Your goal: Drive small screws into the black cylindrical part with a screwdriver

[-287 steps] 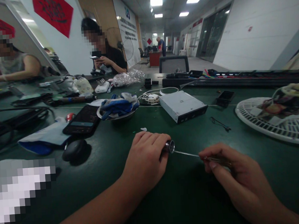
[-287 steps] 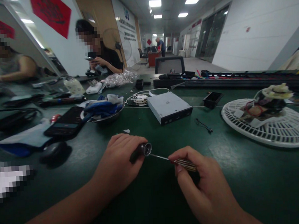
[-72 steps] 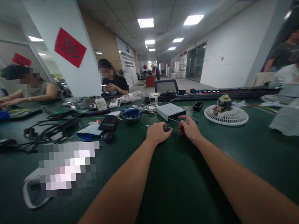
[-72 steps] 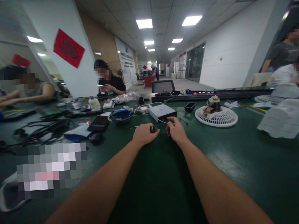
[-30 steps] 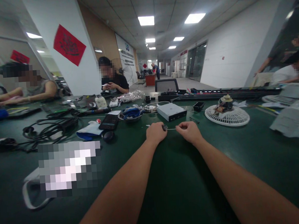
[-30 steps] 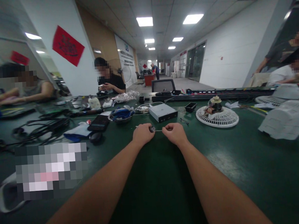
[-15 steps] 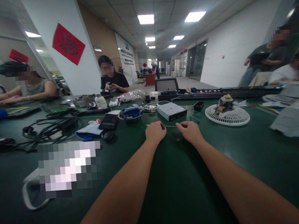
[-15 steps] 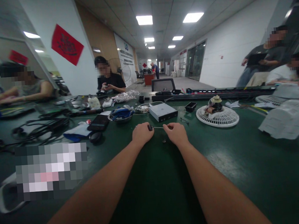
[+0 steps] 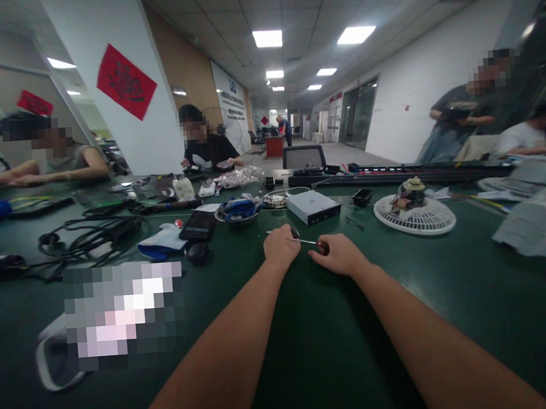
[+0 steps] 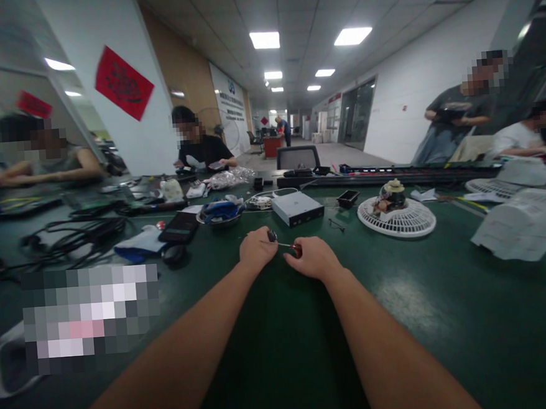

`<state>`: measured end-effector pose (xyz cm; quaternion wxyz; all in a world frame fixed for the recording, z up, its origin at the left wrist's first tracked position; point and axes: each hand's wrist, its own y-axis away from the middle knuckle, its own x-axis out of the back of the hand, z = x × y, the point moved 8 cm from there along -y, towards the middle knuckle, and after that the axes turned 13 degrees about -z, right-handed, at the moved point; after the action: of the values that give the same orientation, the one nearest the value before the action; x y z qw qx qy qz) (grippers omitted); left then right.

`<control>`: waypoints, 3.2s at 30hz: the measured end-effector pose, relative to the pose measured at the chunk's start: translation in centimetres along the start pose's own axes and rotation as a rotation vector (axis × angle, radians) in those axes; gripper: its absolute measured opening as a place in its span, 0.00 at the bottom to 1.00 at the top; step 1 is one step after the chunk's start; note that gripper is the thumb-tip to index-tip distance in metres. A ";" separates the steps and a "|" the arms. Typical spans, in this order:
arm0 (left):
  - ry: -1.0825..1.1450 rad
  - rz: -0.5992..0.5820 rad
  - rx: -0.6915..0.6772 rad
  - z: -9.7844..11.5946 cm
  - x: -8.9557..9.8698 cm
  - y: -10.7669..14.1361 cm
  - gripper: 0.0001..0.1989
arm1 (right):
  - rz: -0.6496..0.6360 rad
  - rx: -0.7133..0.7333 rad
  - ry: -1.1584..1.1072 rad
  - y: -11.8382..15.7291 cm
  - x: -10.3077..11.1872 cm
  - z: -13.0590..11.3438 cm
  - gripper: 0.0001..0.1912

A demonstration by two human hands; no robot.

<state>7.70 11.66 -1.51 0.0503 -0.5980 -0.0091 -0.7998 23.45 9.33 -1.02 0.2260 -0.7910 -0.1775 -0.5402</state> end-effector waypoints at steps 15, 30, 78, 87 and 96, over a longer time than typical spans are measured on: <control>-0.069 -0.073 -0.224 2.8 -0.1 1.2 0.08 | 0.347 -0.226 -0.666 0.0 0.8 6.2 0.25; -0.102 -0.085 -0.261 2.7 -0.6 0.8 0.09 | 0.301 -0.199 -0.744 -0.8 -0.4 7.1 0.12; -0.180 -0.210 -0.436 4.5 -0.6 2.3 0.12 | 0.083 -0.151 -0.797 -0.7 -0.6 4.2 0.13; -0.153 -0.184 -0.447 4.6 -0.2 2.4 0.10 | 0.093 -0.176 -0.804 -0.8 -0.7 4.1 0.14; -0.122 -0.155 -0.555 5.0 -0.2 3.2 0.09 | 0.036 -0.125 -0.848 -0.8 -1.1 3.6 0.14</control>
<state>12.83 8.92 -0.39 -0.1771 -0.6334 0.1617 -0.7357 25.43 11.98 -3.10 0.0940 -0.9582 -0.2079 -0.1727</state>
